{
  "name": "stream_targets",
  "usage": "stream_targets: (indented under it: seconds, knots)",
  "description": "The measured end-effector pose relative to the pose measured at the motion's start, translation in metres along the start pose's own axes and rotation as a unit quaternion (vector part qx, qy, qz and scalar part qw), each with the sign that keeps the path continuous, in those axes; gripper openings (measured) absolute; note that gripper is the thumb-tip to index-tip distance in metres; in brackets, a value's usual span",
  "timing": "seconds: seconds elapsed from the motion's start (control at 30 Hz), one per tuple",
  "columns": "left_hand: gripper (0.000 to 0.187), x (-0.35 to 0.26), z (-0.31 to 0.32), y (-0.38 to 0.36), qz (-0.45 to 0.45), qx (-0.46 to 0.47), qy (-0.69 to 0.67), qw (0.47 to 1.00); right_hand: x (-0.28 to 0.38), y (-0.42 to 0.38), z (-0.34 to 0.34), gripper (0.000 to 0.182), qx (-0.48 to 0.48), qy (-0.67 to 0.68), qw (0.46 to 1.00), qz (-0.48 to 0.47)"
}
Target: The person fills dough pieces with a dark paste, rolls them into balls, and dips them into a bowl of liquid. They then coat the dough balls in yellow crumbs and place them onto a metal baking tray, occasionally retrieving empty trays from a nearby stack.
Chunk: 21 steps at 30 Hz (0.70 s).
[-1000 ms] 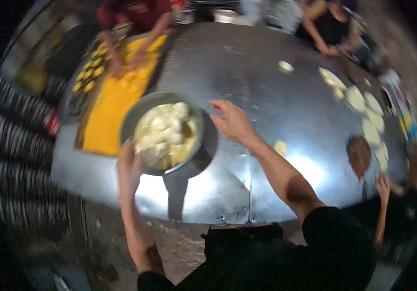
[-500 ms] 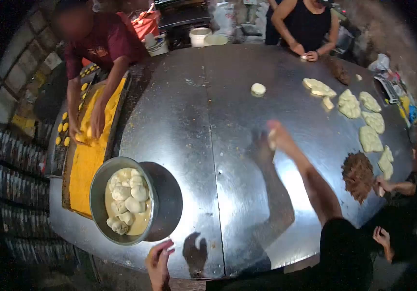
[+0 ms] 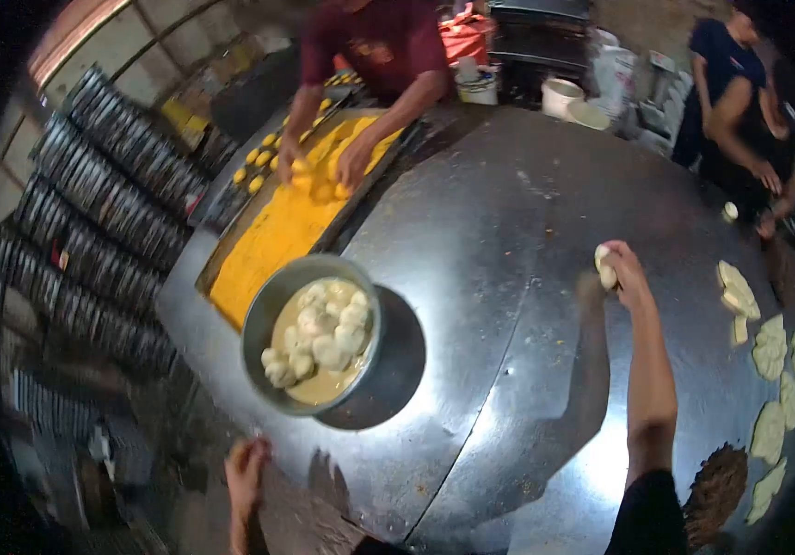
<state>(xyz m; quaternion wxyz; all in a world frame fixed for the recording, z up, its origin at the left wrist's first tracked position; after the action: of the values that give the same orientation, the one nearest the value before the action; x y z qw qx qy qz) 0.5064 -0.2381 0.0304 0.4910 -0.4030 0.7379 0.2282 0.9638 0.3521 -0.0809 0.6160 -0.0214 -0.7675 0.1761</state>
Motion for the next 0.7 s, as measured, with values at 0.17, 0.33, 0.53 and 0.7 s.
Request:
stream_targets:
  seconds: [0.17,0.33,0.53,0.7]
  knots:
    - [0.050,0.013,-0.045,0.136,0.071,-0.026,0.179,0.981,0.088,-0.181,0.196,0.042,0.255,0.180,0.950,-0.021]
    - [0.061,0.046,-0.001,0.254,0.090,0.134,0.220,0.962,0.152,-0.267,0.387,0.044,0.214,-0.227,0.878,-0.363]
    - [0.035,0.041,0.037,0.272,0.240,0.128,0.181,0.945,0.132,-0.271,0.502,0.066,0.102,-0.493,0.821,-0.271]
    - [0.038,0.047,0.014,0.223,0.138,0.144,0.194,0.960,0.107,-0.261,0.528,0.077,0.072,-0.530,0.827,-0.171]
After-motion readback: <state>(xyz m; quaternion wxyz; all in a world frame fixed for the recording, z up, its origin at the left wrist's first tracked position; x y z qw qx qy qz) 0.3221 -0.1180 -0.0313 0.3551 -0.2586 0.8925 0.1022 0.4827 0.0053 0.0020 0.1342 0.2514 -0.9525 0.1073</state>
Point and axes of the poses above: each hand's wrist, its own y-axis towards the middle knuckle, its own z-axis out of the palm, x = y × z, the point moved 8 cm from there along y, towards the middle knuckle, and after that the axes turned 5 degrees about z, right-handed, at the moved point
